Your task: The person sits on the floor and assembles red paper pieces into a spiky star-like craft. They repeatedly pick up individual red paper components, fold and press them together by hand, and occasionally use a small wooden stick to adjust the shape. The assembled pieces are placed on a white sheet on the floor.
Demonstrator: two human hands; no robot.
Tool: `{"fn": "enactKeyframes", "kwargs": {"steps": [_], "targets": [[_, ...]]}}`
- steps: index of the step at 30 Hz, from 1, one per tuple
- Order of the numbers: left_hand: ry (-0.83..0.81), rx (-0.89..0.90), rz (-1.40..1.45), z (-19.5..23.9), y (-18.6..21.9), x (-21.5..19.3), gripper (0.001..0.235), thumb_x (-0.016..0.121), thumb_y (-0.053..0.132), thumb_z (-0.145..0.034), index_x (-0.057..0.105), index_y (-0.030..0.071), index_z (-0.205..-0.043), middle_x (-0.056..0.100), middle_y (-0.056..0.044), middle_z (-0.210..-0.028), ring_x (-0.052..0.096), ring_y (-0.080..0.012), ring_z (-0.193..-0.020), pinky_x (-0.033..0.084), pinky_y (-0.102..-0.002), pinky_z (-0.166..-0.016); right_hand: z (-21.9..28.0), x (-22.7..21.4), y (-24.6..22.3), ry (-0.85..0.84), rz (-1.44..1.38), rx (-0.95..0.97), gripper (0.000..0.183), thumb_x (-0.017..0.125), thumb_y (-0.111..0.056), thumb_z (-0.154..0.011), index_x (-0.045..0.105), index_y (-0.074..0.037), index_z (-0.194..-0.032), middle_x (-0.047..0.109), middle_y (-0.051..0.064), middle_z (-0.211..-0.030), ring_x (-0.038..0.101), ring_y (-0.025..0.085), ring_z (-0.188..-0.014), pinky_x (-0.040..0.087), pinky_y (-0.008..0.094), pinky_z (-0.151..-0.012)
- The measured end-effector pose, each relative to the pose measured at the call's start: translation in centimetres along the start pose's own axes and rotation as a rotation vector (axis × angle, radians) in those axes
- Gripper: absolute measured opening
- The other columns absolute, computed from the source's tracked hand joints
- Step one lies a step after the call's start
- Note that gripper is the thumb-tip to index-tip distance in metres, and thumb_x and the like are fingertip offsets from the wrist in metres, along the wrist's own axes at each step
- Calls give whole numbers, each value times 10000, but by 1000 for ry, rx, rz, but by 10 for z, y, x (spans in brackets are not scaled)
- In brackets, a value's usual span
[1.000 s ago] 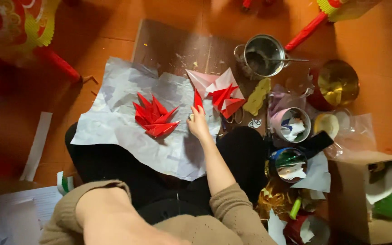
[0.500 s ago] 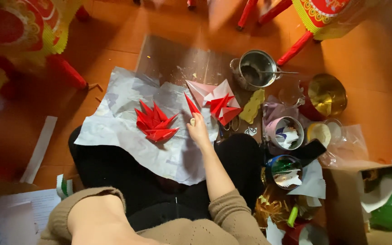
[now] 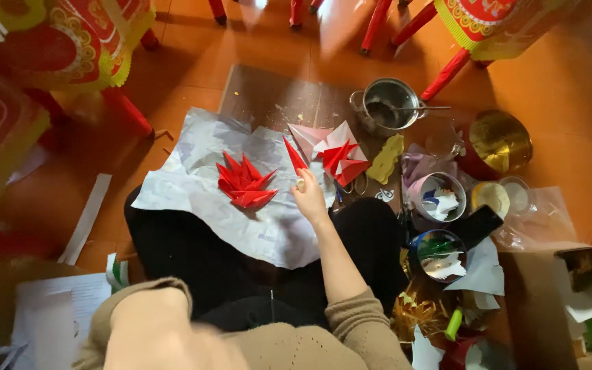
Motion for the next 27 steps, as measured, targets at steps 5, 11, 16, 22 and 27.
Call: {"fn": "enactKeyframes", "kwargs": {"steps": [5,11,16,22,27], "targets": [[176,-64,-556,55,-173,-75,81,667,119,-868,641,113,-945,659,-57,-883,658,-255,-776,532,-356,-708,52,-38,-128,1,-172,-333,462,658,-36,-813,615,-65,-1273,574,122,-1322,596,258,-1169,434,352,-1020],[60,-173,-1594,124,-274,-106,414,633,226,-870,583,76,-1252,573,-128,-1190,513,-296,-1225,278,-461,-1133,94,-39,-189,-35,-93,-681,503,729,-20,-785,623,-73,-1274,599,107,-1327,644,294,-1115,530,344,-918],[45,-133,-1823,140,-278,-111,288,689,312,-823,608,169,-1059,556,-24,-902,555,-190,-997,288,-427,-1113,105,-36,-200,-93,-74,-789,430,704,4,-798,648,-40,-1223,625,128,-1276,644,334,-1099,533,391,-900],[645,-462,-927,152,-269,-151,281,744,28,-743,718,152,-993,651,-32,-804,682,-184,-763,537,-270,-692,90,-50,-178,162,-368,-483,120,790,-80,-820,727,-98,-920,637,40,-833,627,180,-717,526,270,-645],[760,-628,-226,167,-309,-137,344,804,-23,-690,708,40,-1014,680,-40,-797,624,-103,-735,521,-238,-693,80,4,-129,-325,-1094,182,336,625,-11,-891,592,-2,-1225,618,116,-893,598,160,-521,499,255,-374]]}}
Point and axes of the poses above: each hand's wrist, its own z-axis away from the middle knuckle, its own x-axis out of the palm, y = z × x, the point moved 6 cm from there along -z, towards the middle knuckle
